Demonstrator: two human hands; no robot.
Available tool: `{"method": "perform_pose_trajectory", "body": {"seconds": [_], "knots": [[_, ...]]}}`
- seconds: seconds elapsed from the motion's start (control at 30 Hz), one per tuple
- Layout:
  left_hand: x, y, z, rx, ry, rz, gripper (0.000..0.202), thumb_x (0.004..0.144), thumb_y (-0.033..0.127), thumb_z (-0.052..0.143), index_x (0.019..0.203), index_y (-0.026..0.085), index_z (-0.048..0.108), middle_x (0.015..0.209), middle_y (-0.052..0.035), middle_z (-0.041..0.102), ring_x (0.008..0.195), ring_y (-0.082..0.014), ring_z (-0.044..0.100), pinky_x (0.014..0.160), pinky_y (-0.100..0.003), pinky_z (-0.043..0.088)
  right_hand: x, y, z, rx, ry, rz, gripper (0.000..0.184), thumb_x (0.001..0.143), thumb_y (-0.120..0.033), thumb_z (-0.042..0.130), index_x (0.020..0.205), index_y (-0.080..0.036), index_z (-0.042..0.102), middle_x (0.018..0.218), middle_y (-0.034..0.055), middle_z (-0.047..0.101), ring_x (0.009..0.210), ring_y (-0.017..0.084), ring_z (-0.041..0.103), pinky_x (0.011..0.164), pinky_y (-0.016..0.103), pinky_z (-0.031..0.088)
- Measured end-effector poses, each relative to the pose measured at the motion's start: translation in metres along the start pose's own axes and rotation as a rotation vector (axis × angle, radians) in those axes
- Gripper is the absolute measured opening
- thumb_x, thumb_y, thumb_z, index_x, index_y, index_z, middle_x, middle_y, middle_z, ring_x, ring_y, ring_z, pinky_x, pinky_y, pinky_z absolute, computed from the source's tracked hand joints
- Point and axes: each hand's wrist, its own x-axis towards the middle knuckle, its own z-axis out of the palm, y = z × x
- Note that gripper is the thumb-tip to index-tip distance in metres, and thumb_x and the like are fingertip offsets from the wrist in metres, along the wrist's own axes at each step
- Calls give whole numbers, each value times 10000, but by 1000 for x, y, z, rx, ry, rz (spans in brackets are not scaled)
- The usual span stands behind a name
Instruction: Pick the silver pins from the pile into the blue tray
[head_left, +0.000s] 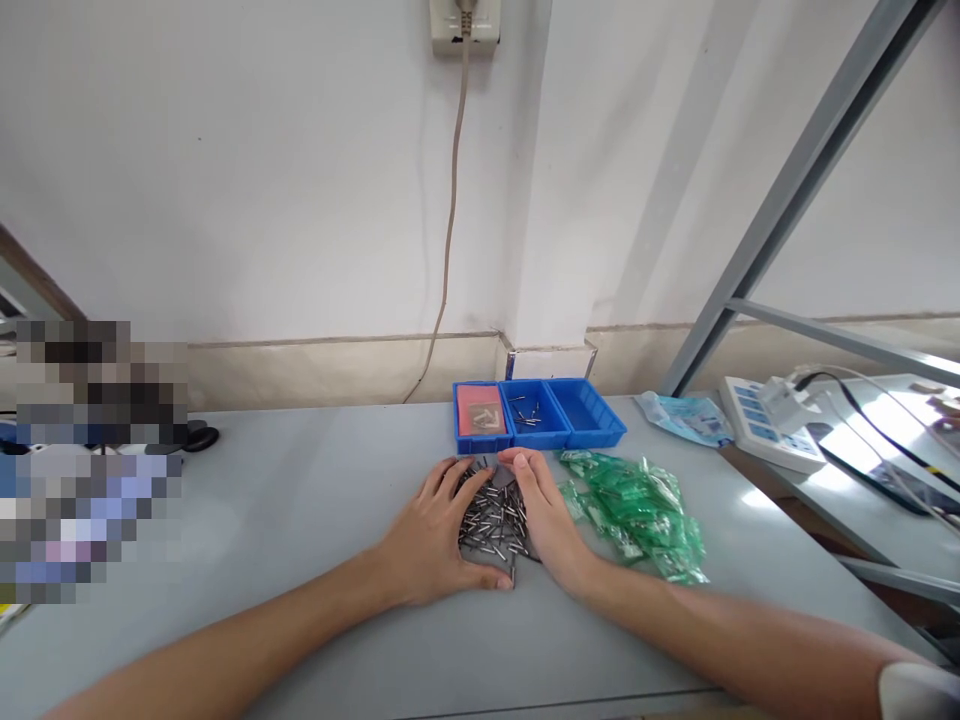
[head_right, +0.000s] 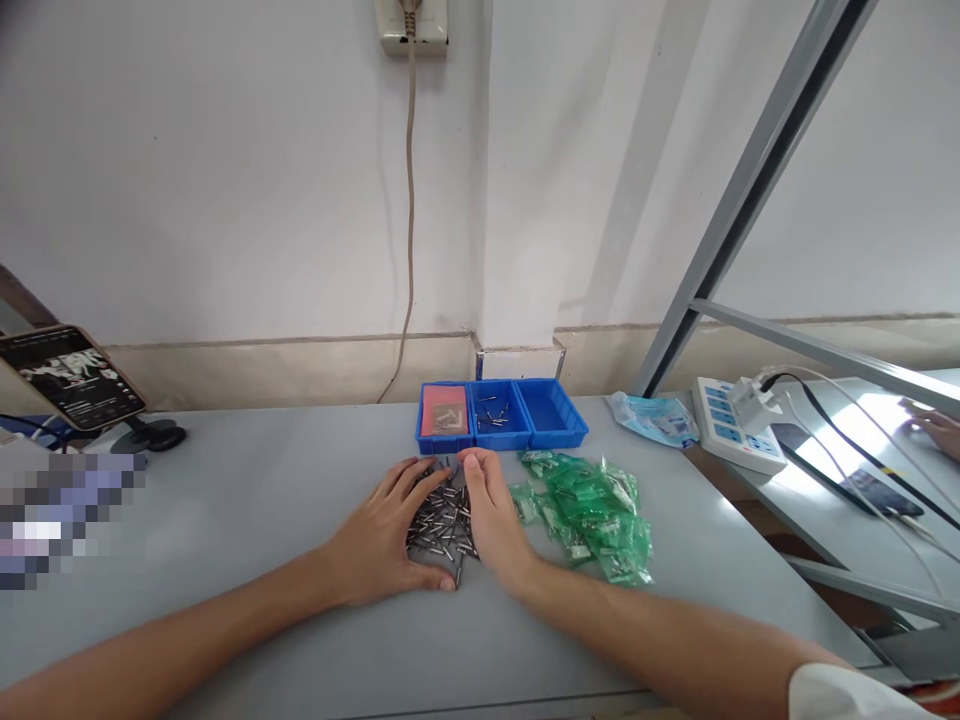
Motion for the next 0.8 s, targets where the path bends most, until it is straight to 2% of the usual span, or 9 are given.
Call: {"method": "perform_pose_trajectory", "body": {"seconds": [0.1, 0.13, 0.2, 0.27, 0.33, 0.43, 0.5, 0.63, 0.8], "knots": [[-1, 1, 0, 6, -5, -26, 1277, 668, 968, 660, 1673, 278, 279, 1713, -147, 273, 1578, -463, 195, 1233, -704, 313, -2, -3, -9, -47, -51, 12, 367, 1075, -582, 373, 1182, -323, 610, 1242, 60, 707, 1200, 272, 668, 1068, 514, 540], [-1, 0, 0, 10, -1, -31, 1286, 662, 972, 659, 1673, 276, 276, 1717, -149, 262, 1580, -461, 194, 1239, -701, 304, -3, -3, -14, -73, -87, 4, 376, 1072, -584, 390, 1252, -320, 589, 1296, 73, 692, 1232, 278, 661, 1078, 524, 536], [-2, -1, 2, 20, 18, -38, 1307, 650, 973, 668, 1676, 273, 262, 1724, -157, 243, 1583, -470, 185, 1248, -715, 270, -8, -2, -26, -155, -172, -56, 462, 1055, -578, 465, 1421, -297, 499, 1489, 107, 593, 1411, 275, 553, 1177, 515, 464], [-3, -3, 4, 28, 40, -37, 1324, 638, 970, 682, 1678, 271, 253, 1725, -169, 236, 1580, -484, 187, 1247, -734, 245, -13, 0, -39, -295, -286, -125, 621, 1033, -580, 526, 1555, -273, 390, 1616, 135, 471, 1498, 291, 464, 1225, 524, 412], [-4, -4, 6, 39, 63, -30, 1319, 640, 958, 696, 1674, 265, 258, 1716, -178, 254, 1571, -485, 217, 1251, -735, 230, -18, 1, -51, -457, -406, -190, 855, 955, -623, 641, 1638, -238, 299, 1663, 169, 403, 1538, 345, 399, 1245, 564, 377], [-5, -5, 7, 62, 76, -17, 1305, 667, 942, 696, 1672, 237, 254, 1697, -194, 294, 1560, -468, 262, 1273, -706, 205, -23, 2, -64, -663, -505, -222, 1152, 811, -693, 771, 1701, -210, 221, 1734, 196, 273, 1589, 431, 271, 1270, 618, 311], [-6, -4, 6, 74, 58, -14, 1317, 673, 949, 682, 1674, 218, 240, 1693, -204, 297, 1564, -466, 257, 1279, -695, 199, -23, 3, -70, -763, -542, -227, 1262, 762, -745, 781, 1719, -187, 176, 1757, 200, 195, 1607, 446, 197, 1286, 631, 267], [-6, -5, 2, 64, 17, -32, 1330, 669, 966, 662, 1676, 212, 230, 1707, -206, 262, 1570, -474, 231, 1259, -686, 264, -17, 6, -70, -891, -548, -240, 1269, 795, -770, 726, 1724, -141, 133, 1769, 189, 96, 1626, 427, 81, 1313, 626, 187], [-2, -7, -1, 23, -10, -26, 1351, 660, 970, 666, 1676, 195, 229, 1689, -199, 304, 1565, -456, 250, 1254, -651, 318, -6, 11, -63, -891, -541, -314, 1222, 824, -776, 695, 1723, -152, 151, 1769, 166, 97, 1627, 416, 79, 1325, 614, 164]]}}
